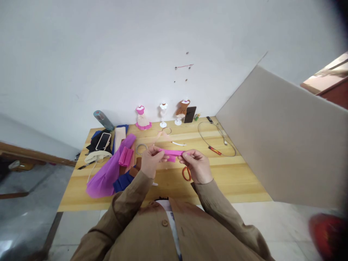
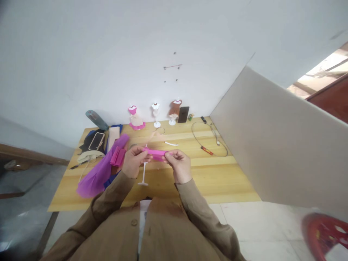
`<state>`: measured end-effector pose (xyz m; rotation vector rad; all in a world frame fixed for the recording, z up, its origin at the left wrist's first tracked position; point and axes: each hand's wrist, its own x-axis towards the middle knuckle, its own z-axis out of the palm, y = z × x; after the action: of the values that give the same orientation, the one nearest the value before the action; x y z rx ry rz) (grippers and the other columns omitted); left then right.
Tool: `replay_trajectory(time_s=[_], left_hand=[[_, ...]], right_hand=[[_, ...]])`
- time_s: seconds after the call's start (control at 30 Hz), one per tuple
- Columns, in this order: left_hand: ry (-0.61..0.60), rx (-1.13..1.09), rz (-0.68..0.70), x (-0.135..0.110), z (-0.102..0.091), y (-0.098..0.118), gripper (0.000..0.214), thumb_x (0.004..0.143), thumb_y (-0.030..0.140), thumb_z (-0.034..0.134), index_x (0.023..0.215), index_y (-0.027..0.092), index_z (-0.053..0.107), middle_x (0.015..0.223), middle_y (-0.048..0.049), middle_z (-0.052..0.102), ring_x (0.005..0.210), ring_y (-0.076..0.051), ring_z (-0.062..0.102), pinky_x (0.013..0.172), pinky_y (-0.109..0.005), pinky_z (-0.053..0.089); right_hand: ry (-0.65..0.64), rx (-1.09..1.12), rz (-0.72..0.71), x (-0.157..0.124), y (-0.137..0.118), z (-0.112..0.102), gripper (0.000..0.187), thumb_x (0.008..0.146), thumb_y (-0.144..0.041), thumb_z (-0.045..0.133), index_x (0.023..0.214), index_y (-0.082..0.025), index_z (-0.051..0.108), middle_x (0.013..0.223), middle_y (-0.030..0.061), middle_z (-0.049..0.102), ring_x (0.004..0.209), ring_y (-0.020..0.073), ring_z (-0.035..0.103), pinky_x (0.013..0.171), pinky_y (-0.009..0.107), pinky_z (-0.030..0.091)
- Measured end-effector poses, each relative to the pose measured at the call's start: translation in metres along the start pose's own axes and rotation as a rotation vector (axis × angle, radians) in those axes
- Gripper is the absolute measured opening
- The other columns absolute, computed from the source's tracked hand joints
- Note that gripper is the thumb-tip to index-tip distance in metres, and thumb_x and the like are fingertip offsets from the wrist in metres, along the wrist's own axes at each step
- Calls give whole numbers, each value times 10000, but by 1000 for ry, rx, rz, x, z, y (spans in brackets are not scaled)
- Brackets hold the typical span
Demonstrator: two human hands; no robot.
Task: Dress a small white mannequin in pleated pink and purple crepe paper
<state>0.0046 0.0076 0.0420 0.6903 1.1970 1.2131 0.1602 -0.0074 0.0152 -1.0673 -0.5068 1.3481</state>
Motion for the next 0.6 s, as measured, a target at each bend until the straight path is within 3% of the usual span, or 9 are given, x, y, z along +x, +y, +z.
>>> replay_trajectory(time_s=[0.23, 0.6], left_hand=[[0, -37, 12, -1, -7, -4, 277, 532, 204, 805, 656, 163, 560, 574, 1, 691, 557, -146, 694, 572, -235, 542], [-15, 56, 121, -9, -13, 5, 237, 549, 238, 820, 618, 165, 606, 558, 5, 677, 563, -154, 683, 593, -270, 567]], right_hand=[[17, -172, -181, -2, 4, 0, 296, 511, -345, 903, 600, -187, 669, 561, -12, 682, 500, 129, 626, 540, 267, 549], [13, -216, -254, -10, -3, 8, 237, 579, -316, 866, 642, -199, 670, 579, -10, 677, 520, 135, 616, 551, 279, 531]])
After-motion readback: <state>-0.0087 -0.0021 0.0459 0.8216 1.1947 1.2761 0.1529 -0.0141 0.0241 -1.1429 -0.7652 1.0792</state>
